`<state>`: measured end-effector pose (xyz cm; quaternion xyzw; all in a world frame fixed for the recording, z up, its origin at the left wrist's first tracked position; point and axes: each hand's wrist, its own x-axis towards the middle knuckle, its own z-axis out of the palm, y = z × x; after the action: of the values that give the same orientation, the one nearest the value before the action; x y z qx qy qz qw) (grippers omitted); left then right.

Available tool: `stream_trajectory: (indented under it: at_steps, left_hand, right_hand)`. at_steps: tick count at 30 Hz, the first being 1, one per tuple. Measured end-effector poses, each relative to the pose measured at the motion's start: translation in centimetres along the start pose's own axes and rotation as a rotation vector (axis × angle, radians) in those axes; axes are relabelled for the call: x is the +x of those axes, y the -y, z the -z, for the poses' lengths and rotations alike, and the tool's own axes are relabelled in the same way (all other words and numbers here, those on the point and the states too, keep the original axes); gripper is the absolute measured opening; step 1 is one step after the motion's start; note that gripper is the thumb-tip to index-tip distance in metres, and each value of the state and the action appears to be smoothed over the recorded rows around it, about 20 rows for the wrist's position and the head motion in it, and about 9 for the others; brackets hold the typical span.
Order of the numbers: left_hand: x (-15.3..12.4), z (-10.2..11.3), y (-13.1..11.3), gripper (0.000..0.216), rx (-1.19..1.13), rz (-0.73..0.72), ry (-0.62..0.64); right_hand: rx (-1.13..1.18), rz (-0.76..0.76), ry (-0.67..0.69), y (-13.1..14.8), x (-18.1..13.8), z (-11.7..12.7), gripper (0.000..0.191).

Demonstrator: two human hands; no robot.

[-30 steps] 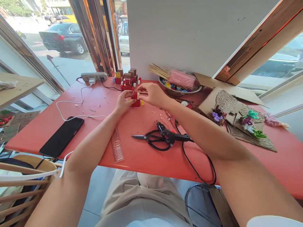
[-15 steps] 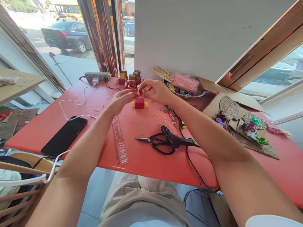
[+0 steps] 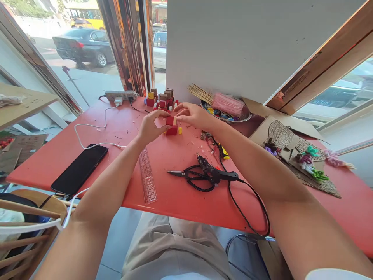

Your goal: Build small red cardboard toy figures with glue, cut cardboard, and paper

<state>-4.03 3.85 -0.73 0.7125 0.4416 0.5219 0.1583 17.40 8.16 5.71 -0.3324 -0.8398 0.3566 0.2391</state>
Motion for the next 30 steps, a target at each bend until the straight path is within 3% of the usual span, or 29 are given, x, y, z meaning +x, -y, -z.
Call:
stream_trajectory:
  at_steps: [3, 7, 12, 18, 30]
  left_hand:
    - [-0.2, 0.2, -0.5, 0.027, 0.202, -0.083, 0.033]
    - [-0.3, 0.1, -0.8, 0.029, 0.313, -0.112, 0.04]
    - [-0.2, -0.2, 0.7, 0.046, 0.194, 0.033, -0.037]
    - [0.0, -0.5, 2.5, 0.028, -0.01, 0.301, -0.123]
    - [-0.1, -1.9, 2.2, 0.02, -0.059, 0.295, -0.059]
  right_hand:
    - [0.046, -0.102, 0.001, 0.4, 0.5, -0.3, 0.027]
    - [0.173, -0.121, -0.001, 0.8, 1.1, -0.9, 0.024]
    - [0.289, -0.216, -0.102, 0.7, 1.3, -1.5, 0.022]
    - [0.347, -0.234, -0.228, -0.6, 1.8, -2.4, 0.025]
    - [0.369, -0.254, -0.26, -2.7, 1.9, -3.6, 0.027]
